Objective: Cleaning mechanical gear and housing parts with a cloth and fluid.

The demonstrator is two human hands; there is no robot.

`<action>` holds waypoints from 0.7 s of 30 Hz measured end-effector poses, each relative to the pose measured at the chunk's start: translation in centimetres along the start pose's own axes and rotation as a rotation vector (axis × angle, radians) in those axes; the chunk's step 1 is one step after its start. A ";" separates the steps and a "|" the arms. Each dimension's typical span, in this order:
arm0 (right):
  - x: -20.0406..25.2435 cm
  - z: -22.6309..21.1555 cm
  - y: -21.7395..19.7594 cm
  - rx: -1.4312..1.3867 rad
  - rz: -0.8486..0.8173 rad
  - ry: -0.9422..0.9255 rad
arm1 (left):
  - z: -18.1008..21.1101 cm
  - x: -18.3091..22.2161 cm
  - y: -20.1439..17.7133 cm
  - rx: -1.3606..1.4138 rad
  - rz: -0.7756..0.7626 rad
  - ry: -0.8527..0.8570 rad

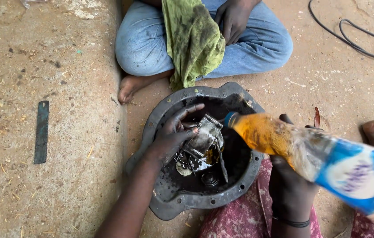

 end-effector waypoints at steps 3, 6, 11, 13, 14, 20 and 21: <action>0.4 0.0 0.5 0.019 -0.049 0.002 | -1.5 0.5 -0.4 0.065 0.041 -0.117; 0.1 -0.5 1.7 0.003 -0.056 0.001 | -0.8 0.0 -1.1 -0.006 0.028 -0.051; 0.5 -1.1 2.1 0.000 -0.017 0.013 | 0.4 0.7 -0.8 0.045 0.089 -0.063; 0.6 -0.9 2.0 0.004 -0.020 0.012 | 0.8 0.7 -0.4 0.053 0.071 -0.066; 0.7 -0.8 1.9 0.008 -0.023 0.015 | 0.8 0.8 -0.1 0.064 0.054 -0.071; 1.0 -0.4 1.1 0.303 -0.043 0.015 | 0.6 1.0 0.9 0.230 0.031 -0.124; 1.0 -0.7 1.7 0.304 -0.041 0.016 | 0.5 1.1 1.0 0.232 0.030 -0.126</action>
Point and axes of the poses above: each hand's wrist, its own x-axis away from the middle knuckle, its own y-axis out of the palm, z = x × y, the point moved 9 cm from there along -x, towards the middle knuckle, and after that the axes turned 9 degrees about -z, right-handed, at the moved point
